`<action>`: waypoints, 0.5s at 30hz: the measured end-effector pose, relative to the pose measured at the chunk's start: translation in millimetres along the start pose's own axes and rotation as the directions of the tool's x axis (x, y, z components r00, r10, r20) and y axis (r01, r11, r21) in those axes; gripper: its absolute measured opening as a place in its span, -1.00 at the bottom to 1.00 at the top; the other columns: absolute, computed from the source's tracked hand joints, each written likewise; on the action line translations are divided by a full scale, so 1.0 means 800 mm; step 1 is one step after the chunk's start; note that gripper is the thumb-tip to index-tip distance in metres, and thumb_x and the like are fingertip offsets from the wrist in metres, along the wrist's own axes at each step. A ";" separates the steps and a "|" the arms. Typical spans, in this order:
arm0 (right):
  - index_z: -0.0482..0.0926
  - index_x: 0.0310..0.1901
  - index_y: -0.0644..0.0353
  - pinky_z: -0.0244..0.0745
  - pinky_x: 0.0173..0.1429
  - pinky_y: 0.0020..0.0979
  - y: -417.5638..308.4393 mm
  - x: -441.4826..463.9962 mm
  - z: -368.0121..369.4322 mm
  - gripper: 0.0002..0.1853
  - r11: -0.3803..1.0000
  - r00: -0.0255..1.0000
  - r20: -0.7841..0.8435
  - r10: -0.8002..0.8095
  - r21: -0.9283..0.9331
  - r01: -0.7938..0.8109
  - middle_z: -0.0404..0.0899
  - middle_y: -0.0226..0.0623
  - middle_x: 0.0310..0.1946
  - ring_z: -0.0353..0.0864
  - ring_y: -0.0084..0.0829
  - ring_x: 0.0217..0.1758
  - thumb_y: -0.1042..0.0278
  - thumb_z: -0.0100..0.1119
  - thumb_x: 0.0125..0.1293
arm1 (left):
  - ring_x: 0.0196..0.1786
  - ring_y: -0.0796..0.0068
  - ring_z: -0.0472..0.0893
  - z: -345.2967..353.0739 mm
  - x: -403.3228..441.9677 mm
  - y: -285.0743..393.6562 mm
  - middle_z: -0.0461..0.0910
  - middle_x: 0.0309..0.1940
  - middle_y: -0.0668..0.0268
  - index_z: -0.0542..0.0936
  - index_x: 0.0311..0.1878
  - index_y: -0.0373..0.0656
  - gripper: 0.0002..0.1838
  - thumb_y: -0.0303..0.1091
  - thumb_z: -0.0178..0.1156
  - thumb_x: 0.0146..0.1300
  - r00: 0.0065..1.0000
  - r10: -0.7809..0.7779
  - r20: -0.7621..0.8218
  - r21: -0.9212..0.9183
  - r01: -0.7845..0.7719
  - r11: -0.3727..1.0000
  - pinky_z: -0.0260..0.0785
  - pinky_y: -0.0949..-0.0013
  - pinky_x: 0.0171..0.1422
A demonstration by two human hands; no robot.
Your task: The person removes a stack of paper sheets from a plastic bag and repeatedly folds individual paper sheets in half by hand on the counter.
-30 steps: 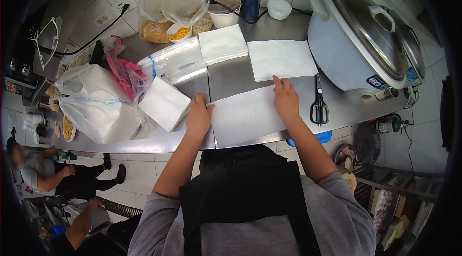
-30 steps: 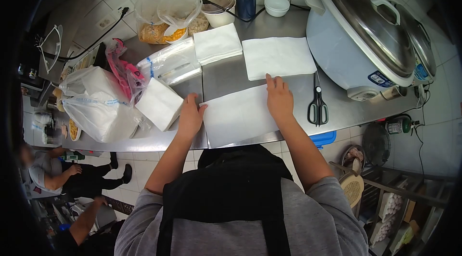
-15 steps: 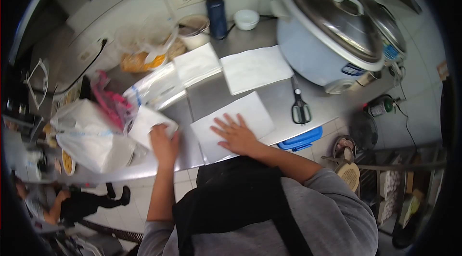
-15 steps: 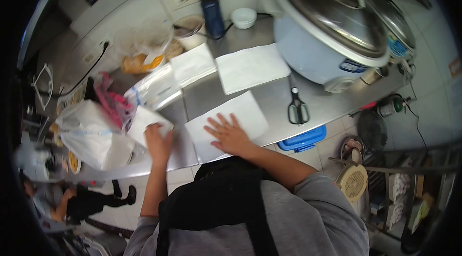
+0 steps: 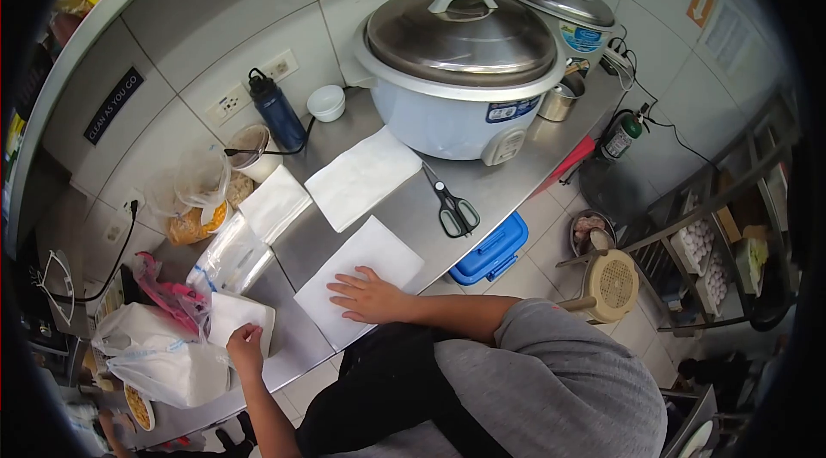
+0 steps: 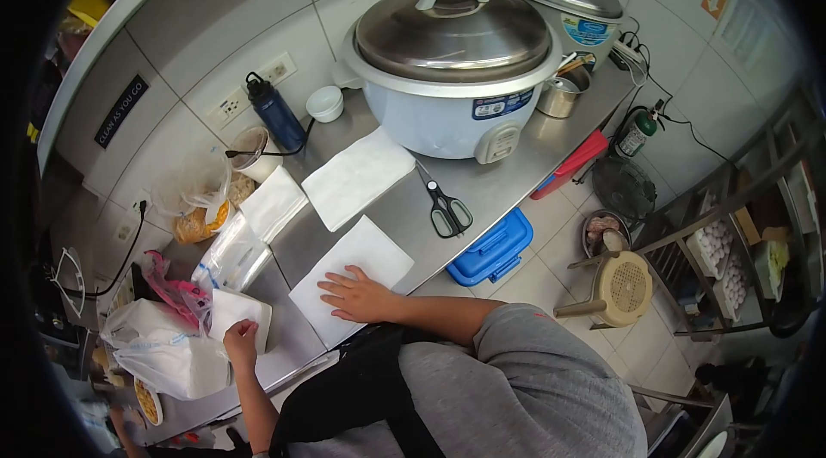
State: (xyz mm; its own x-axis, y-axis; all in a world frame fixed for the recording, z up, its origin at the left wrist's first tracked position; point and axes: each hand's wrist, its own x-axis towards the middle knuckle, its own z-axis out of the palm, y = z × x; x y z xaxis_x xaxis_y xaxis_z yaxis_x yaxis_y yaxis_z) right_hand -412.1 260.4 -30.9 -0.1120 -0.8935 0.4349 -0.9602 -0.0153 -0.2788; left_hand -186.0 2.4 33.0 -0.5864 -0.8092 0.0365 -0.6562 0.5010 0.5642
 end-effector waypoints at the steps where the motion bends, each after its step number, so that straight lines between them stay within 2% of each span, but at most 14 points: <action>1: 0.51 0.16 -0.01 0.16 0.34 0.03 0.000 -0.004 -0.001 -0.57 0.999 0.993 -0.109 -0.048 -0.027 0.046 0.39 -0.35 0.31 0.30 -0.34 0.40 -0.02 0.15 0.36 | -0.11 0.15 0.71 -0.001 0.002 0.001 0.72 -0.15 0.02 0.72 -0.25 -0.32 -0.82 -0.39 0.36 0.14 0.999 -0.040 0.029 -0.014 0.040 0.999 0.49 0.23 0.09; 4: 0.51 0.15 -0.05 0.18 0.33 0.01 -0.003 -0.013 -0.006 -0.59 0.997 0.991 -0.112 -0.073 -0.046 0.069 0.40 -0.36 0.30 0.33 -0.35 0.36 0.00 0.17 0.34 | -0.15 0.14 0.71 -0.002 0.000 0.001 0.72 -0.20 0.02 0.71 -0.24 -0.33 -0.82 -0.40 0.33 0.16 0.999 0.037 0.008 0.014 -0.037 0.999 0.50 0.24 0.06; 8: 0.51 0.14 -0.09 0.18 0.31 0.00 -0.007 -0.052 -0.026 -0.59 0.997 0.980 -0.198 -0.010 -0.073 -0.004 0.40 -0.37 0.28 0.34 -0.33 0.33 0.02 0.21 0.32 | -0.20 0.15 0.71 -0.001 0.010 -0.007 0.72 -0.27 0.03 0.71 -0.24 -0.34 -0.82 -0.40 0.32 0.17 0.997 0.075 0.029 0.058 -0.077 0.995 0.51 0.24 0.01; 10: 0.51 0.15 -0.10 0.18 0.30 0.00 -0.015 -0.094 -0.043 -0.56 0.978 0.951 -0.281 0.129 -0.122 -0.168 0.40 -0.37 0.27 0.35 -0.31 0.32 0.02 0.28 0.26 | -0.26 0.16 0.71 -0.002 0.014 -0.012 0.71 -0.34 0.04 0.70 -0.24 -0.35 -0.81 -0.40 0.31 0.17 0.994 0.096 0.045 0.054 -0.099 0.994 0.52 0.24 -0.05; 12: 0.48 0.18 -0.11 0.18 0.29 0.02 -0.030 -0.143 -0.057 -0.47 0.925 0.905 -0.284 0.317 -0.119 -0.361 0.40 -0.36 0.26 0.37 -0.28 0.31 0.01 0.34 0.19 | -0.28 0.17 0.71 -0.005 0.018 -0.008 0.71 -0.36 0.05 0.70 -0.24 -0.34 -0.82 -0.41 0.30 0.17 0.990 0.126 0.064 0.061 -0.130 0.990 0.52 0.25 -0.08; 13: 0.48 0.18 -0.11 0.18 0.29 0.02 -0.035 -0.172 -0.059 -0.47 0.920 0.902 -0.285 0.323 -0.130 -0.370 0.40 -0.36 0.26 0.37 -0.28 0.31 0.01 0.34 0.19 | -0.29 0.18 0.71 -0.011 0.016 0.002 0.71 -0.37 0.05 0.70 -0.24 -0.33 -0.82 -0.41 0.30 0.17 0.991 0.099 0.090 0.077 -0.106 0.991 0.52 0.25 -0.08; 15: 0.45 0.24 -0.14 0.18 0.28 0.05 -0.043 -0.240 -0.046 -0.39 0.779 0.802 -0.172 0.573 -0.191 -0.597 0.39 -0.32 0.27 0.37 -0.25 0.31 0.01 0.38 0.14 | -0.30 0.19 0.71 -0.011 0.016 0.005 0.71 -0.38 0.06 0.71 -0.23 -0.31 -0.83 -0.40 0.30 0.17 0.991 0.069 0.113 0.099 -0.080 0.992 0.52 0.25 -0.09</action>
State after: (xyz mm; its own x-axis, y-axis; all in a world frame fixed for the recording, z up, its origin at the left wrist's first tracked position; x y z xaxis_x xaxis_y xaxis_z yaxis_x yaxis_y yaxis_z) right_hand -366.9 449.2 -73.6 -0.6836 -0.6476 0.3365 -0.7299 0.6075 -0.3133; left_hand -192.1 -8.2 42.9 -0.6801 -0.7329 -0.0179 -0.6508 0.5922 0.4751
